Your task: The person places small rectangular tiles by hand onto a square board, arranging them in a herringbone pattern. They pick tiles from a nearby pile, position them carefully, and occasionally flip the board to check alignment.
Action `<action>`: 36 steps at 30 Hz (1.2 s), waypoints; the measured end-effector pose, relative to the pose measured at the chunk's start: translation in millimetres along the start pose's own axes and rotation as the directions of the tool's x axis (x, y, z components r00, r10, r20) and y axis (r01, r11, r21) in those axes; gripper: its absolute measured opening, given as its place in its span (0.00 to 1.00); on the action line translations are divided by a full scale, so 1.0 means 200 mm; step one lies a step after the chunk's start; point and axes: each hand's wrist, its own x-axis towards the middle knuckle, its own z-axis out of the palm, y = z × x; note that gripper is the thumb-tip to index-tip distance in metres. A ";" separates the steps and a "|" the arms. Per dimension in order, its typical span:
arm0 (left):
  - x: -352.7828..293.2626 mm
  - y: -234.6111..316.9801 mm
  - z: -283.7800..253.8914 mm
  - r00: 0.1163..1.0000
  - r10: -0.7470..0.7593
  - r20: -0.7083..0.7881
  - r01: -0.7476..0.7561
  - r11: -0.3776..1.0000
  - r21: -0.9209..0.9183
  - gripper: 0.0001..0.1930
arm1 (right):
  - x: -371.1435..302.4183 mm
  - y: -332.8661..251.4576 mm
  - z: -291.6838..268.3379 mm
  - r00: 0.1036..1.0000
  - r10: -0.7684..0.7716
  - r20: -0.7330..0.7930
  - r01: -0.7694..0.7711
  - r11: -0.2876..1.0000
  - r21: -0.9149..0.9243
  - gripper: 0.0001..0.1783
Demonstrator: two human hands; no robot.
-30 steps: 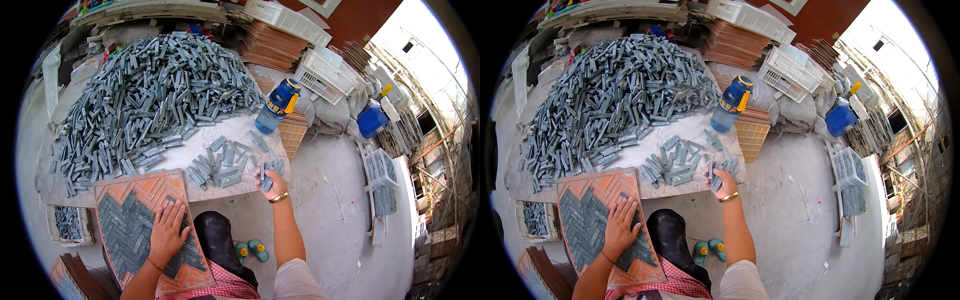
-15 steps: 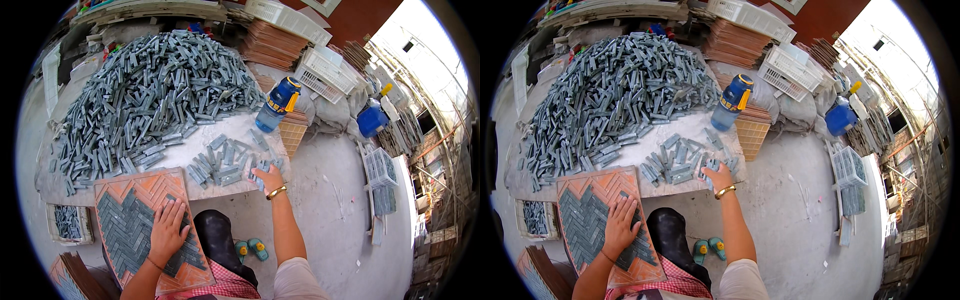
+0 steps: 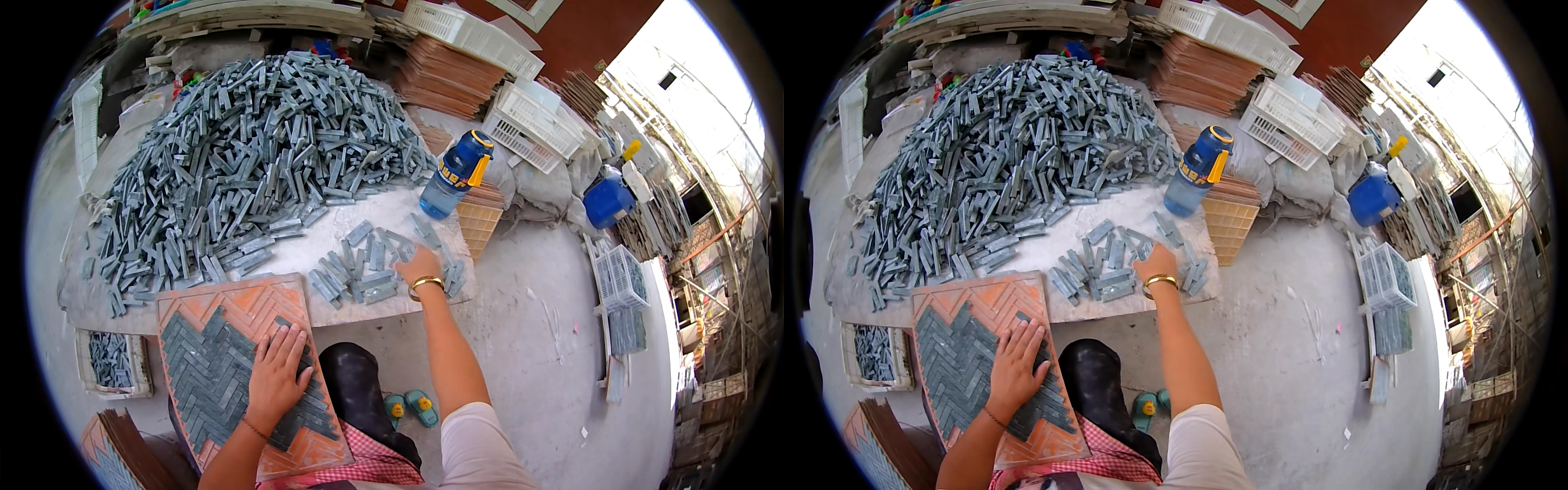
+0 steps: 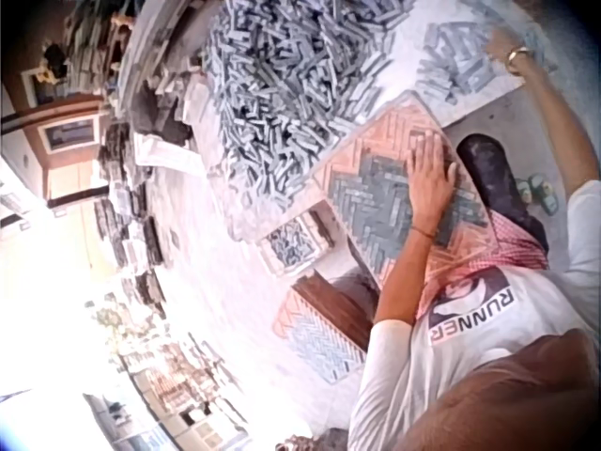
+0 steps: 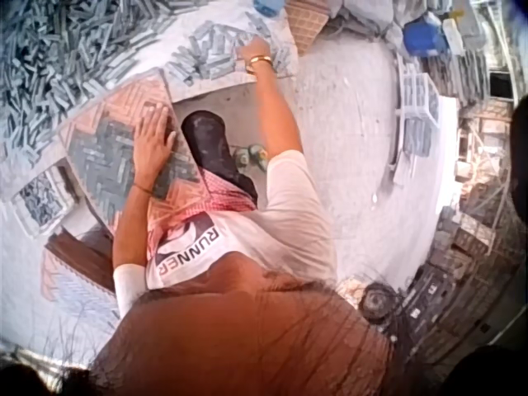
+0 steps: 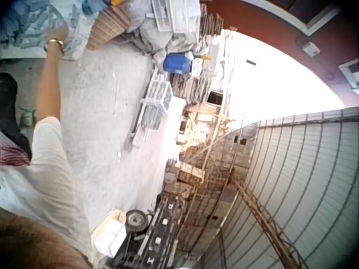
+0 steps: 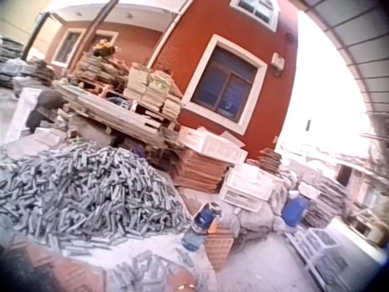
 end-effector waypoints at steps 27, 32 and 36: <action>0.01 0.01 -0.02 1.000 -0.003 0.000 0.003 0.999 -0.032 0.32 | -0.30 -0.06 -0.07 0.871 -0.208 0.445 -0.378 0.296 0.877 0.17; -0.01 0.00 -0.01 1.000 0.015 -0.022 -0.015 1.000 0.012 0.31 | -0.42 -0.21 0.05 0.663 -0.497 0.560 -0.724 -0.234 0.649 0.16; -0.03 -0.01 0.00 0.999 0.013 -0.030 -0.013 1.000 -0.014 0.30 | -0.54 -0.31 0.11 0.567 -0.650 0.506 -0.817 -0.367 0.445 0.15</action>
